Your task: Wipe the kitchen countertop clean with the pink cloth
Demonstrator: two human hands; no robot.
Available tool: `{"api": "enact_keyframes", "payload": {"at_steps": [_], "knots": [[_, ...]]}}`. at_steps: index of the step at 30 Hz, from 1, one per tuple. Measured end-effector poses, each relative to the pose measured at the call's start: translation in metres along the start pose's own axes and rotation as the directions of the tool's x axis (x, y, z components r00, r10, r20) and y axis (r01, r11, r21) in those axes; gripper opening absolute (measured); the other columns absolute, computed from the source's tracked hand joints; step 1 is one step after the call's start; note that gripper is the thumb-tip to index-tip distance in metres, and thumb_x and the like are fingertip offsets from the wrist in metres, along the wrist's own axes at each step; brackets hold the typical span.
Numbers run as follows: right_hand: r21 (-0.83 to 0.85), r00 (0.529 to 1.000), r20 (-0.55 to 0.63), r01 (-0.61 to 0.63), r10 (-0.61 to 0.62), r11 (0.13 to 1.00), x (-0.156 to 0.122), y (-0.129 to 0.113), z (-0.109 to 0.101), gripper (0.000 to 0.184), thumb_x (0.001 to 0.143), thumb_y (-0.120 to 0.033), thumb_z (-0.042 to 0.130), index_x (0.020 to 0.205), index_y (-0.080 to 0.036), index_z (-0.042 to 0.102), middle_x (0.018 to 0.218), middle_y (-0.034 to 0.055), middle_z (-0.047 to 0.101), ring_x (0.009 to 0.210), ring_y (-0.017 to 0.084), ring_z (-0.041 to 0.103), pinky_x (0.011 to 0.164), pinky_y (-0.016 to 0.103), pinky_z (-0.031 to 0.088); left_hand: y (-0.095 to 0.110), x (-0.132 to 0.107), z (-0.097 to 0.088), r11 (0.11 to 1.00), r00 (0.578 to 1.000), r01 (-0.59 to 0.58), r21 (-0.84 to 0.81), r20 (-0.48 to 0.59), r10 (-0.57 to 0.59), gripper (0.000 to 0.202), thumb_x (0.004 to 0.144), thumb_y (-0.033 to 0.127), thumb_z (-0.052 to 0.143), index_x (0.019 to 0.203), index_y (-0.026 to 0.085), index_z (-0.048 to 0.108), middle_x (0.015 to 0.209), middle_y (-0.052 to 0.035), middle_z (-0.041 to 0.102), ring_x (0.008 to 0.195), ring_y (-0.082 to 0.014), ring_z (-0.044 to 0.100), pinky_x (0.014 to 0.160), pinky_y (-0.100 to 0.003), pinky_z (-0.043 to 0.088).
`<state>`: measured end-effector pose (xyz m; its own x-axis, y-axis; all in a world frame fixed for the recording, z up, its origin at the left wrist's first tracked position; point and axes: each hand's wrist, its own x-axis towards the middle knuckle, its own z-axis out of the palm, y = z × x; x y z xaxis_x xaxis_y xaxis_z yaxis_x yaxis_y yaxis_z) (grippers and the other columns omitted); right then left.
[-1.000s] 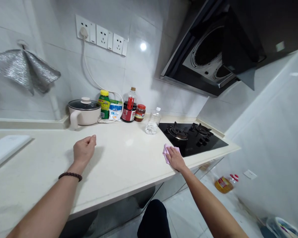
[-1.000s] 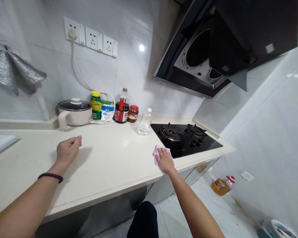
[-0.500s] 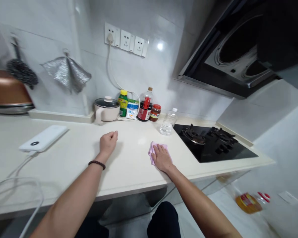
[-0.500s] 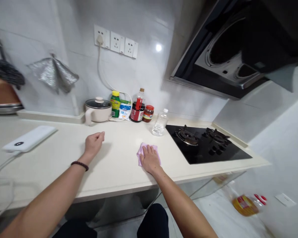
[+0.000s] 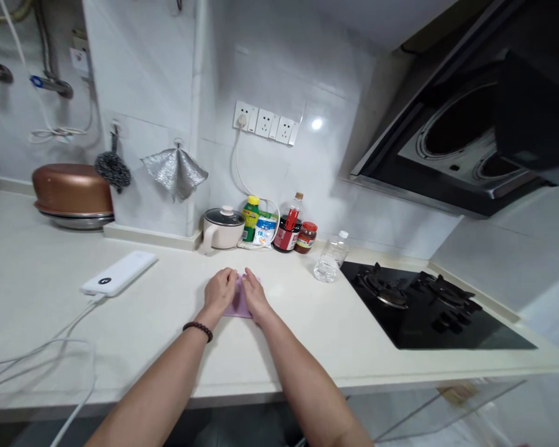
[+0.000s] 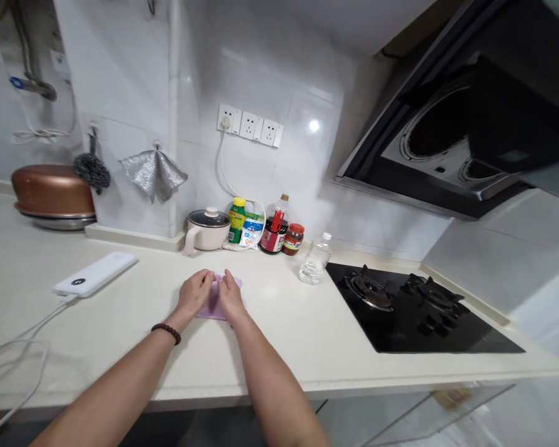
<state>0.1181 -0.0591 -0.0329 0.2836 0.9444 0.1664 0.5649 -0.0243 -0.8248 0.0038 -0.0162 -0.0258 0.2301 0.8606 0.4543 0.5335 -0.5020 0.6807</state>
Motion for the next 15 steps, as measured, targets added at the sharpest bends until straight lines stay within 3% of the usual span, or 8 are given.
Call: {"api": "enact_keyframes", "payload": {"at_steps": [3,7,10,15], "knots": [[0.129,0.977,-0.196,0.109,-0.083,0.986,0.002,0.006,-0.010,0.059,0.100,-0.041,0.030,0.152,-0.016,0.043,0.151,0.0107,0.053,0.140,0.019,0.049,0.118,0.039,0.038,-0.004,0.000,0.009,0.987,0.987,-0.136,0.090,0.095,0.127,0.044,0.097,0.030,0.031,0.109,0.017,0.071,0.119,-0.0127,0.071,0.115,-0.0240,0.060,0.103,-0.036,0.042],[0.005,0.924,-0.319,0.224,-0.210,0.975,0.003,0.010,-0.025,0.052,0.098,-0.040,0.037,0.140,-0.018,0.056,0.144,0.0093,0.059,0.135,0.020,0.052,0.118,0.039,0.037,0.001,-0.011,0.018,0.923,0.904,-0.271,0.273,0.402,0.147,0.054,0.097,0.034,0.038,0.146,0.017,0.052,0.157,-0.0124,0.046,0.147,-0.0291,0.035,0.118,-0.046,0.029],[-0.041,0.923,-0.295,0.247,-0.248,0.968,0.004,0.010,-0.029,0.046,0.098,-0.038,0.037,0.133,-0.021,0.062,0.140,0.0076,0.062,0.132,0.019,0.053,0.117,0.039,0.037,0.008,-0.022,0.020,0.871,0.835,-0.369,0.323,0.526,0.159,0.057,0.100,0.042,0.035,0.155,0.028,0.041,0.163,-0.0063,0.037,0.153,-0.0312,0.024,0.120,-0.055,0.022],[-0.031,0.916,-0.270,0.301,-0.298,0.953,0.004,0.011,-0.027,0.047,0.097,-0.042,0.037,0.125,-0.020,0.067,0.132,0.0101,0.066,0.126,0.021,0.057,0.112,0.040,0.042,0.017,-0.030,0.024,0.862,0.836,-0.341,0.374,0.540,0.097,0.064,0.100,0.045,0.032,0.160,0.023,0.031,0.166,-0.0113,0.029,0.155,-0.0376,0.014,0.119,-0.060,0.017]]}}
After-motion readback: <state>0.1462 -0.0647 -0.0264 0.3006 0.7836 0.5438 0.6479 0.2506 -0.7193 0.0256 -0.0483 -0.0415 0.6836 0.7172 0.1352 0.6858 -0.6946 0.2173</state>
